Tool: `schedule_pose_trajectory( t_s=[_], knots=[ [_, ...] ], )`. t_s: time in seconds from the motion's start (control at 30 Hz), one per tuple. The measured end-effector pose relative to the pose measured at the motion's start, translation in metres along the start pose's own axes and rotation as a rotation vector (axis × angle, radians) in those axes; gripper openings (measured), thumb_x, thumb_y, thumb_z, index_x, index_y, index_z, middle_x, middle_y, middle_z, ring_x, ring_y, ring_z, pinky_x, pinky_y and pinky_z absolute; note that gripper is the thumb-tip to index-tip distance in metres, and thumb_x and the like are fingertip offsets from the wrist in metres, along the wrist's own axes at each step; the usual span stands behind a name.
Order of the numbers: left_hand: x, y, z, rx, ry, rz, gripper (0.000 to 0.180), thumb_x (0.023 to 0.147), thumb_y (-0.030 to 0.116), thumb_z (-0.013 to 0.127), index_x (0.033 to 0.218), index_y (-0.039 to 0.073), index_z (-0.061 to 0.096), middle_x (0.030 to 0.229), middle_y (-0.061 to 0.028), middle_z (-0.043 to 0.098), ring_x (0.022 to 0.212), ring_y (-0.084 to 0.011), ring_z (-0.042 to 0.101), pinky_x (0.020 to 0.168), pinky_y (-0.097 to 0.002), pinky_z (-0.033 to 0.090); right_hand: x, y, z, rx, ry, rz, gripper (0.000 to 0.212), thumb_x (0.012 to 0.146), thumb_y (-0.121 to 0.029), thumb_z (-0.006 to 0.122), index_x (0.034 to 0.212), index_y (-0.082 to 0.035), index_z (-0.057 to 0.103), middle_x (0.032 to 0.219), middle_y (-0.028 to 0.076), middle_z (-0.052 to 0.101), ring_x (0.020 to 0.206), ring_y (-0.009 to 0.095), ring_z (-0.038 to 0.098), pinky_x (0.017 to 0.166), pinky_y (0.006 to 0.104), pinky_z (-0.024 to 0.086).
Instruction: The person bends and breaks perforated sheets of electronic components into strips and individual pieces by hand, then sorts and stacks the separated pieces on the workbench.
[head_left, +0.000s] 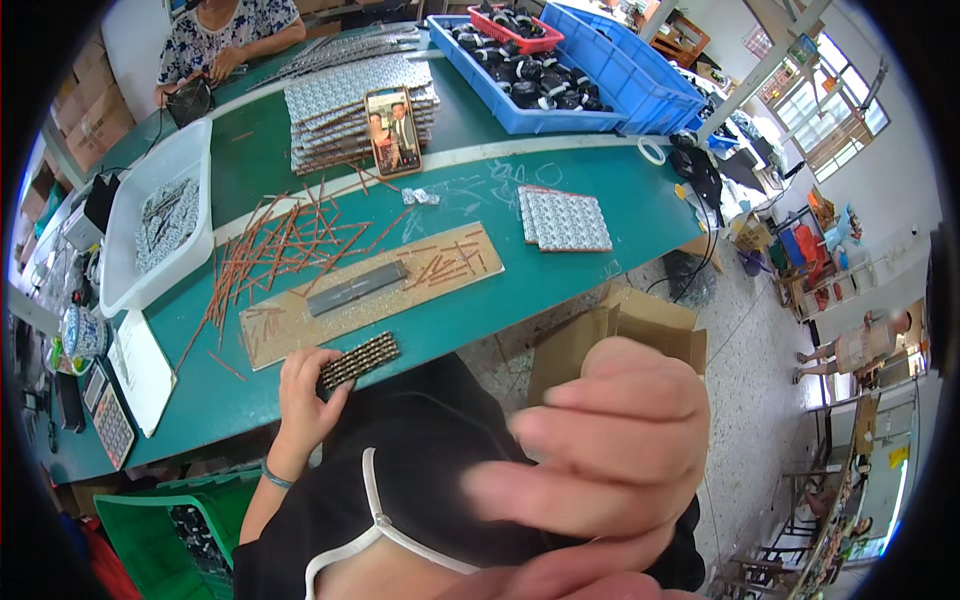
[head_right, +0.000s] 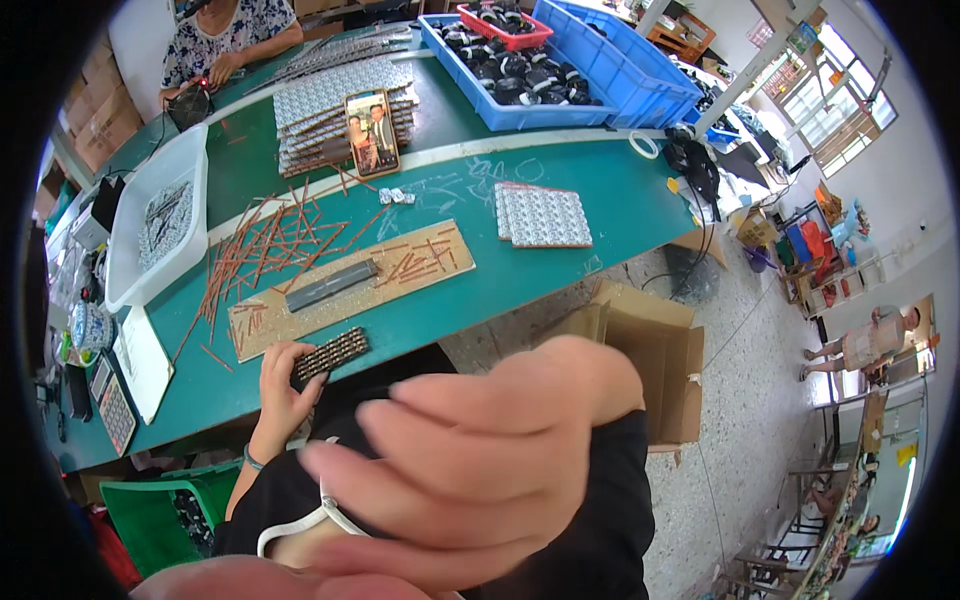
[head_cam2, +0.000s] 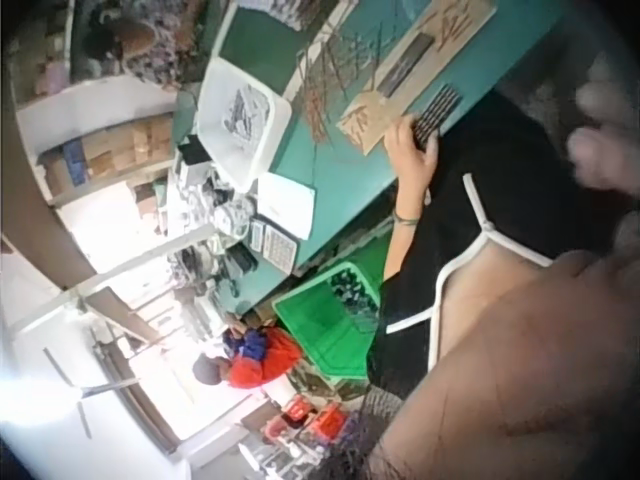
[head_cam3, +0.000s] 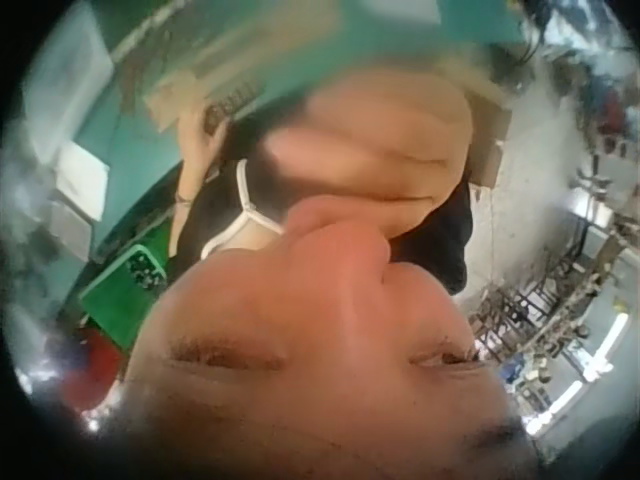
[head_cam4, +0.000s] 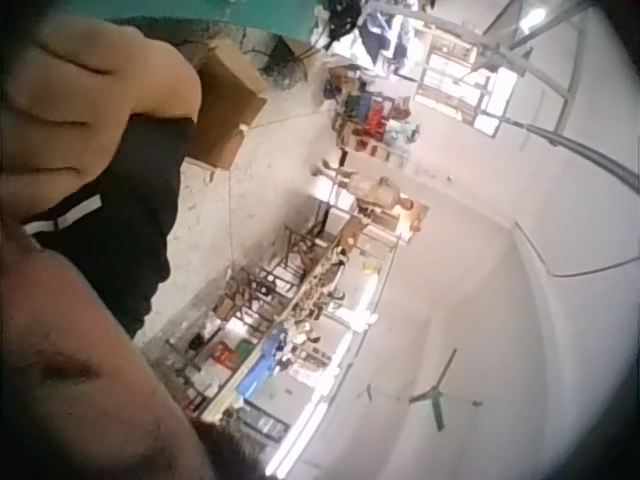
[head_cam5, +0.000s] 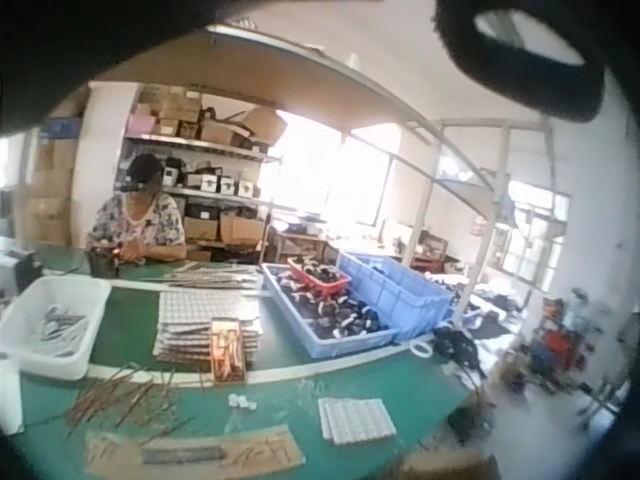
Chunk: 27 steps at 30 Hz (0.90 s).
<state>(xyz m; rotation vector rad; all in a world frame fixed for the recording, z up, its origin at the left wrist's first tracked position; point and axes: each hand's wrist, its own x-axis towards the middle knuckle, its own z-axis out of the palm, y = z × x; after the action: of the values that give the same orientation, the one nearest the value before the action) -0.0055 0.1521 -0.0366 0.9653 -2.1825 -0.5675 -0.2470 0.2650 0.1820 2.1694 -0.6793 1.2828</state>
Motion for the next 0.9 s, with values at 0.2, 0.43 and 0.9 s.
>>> schedule_pose_trajectory(
  t_s=[0.2,0.43,0.9],
  knots=[
    [0.012,0.009,-0.002,-0.025,-0.001,0.058,0.036,0.064,0.006,0.072,0.097,0.005,0.058,0.095,-0.0123,0.056,0.091,-0.0325,0.053,0.081,-0.0391,0.042,-0.095,0.049,0.034,0.084,-0.22,0.427,0.022,0.081,-0.011,0.067,0.101,-0.005,0.061,0.091,0.006,0.067,0.073,0.015,0.063,0.065,0.0292,0.051],
    [0.001,0.005,-0.007,-0.074,-0.036,0.012,0.035,0.063,0.005,0.071,0.097,0.004,0.059,0.093,-0.0123,0.056,0.089,-0.0318,0.053,0.079,-0.0384,0.043,-0.109,0.127,-0.016,0.357,0.577,0.984,0.069,0.086,-0.005,0.063,0.142,0.001,0.023,0.075,0.004,0.063,0.07,0.01,0.06,0.065,0.0229,0.05],
    [0.01,-0.013,-0.003,-0.13,-0.019,0.014,0.041,0.064,0.007,0.075,0.102,0.007,0.06,0.097,-0.0114,0.056,0.094,-0.0313,0.053,0.082,-0.0383,0.044,-0.181,0.04,0.132,0.498,-0.587,0.872,0.056,0.063,-0.012,0.081,0.114,-0.006,0.061,0.113,0.009,0.055,0.084,0.019,0.054,0.071,0.0284,0.047]
  ],
)
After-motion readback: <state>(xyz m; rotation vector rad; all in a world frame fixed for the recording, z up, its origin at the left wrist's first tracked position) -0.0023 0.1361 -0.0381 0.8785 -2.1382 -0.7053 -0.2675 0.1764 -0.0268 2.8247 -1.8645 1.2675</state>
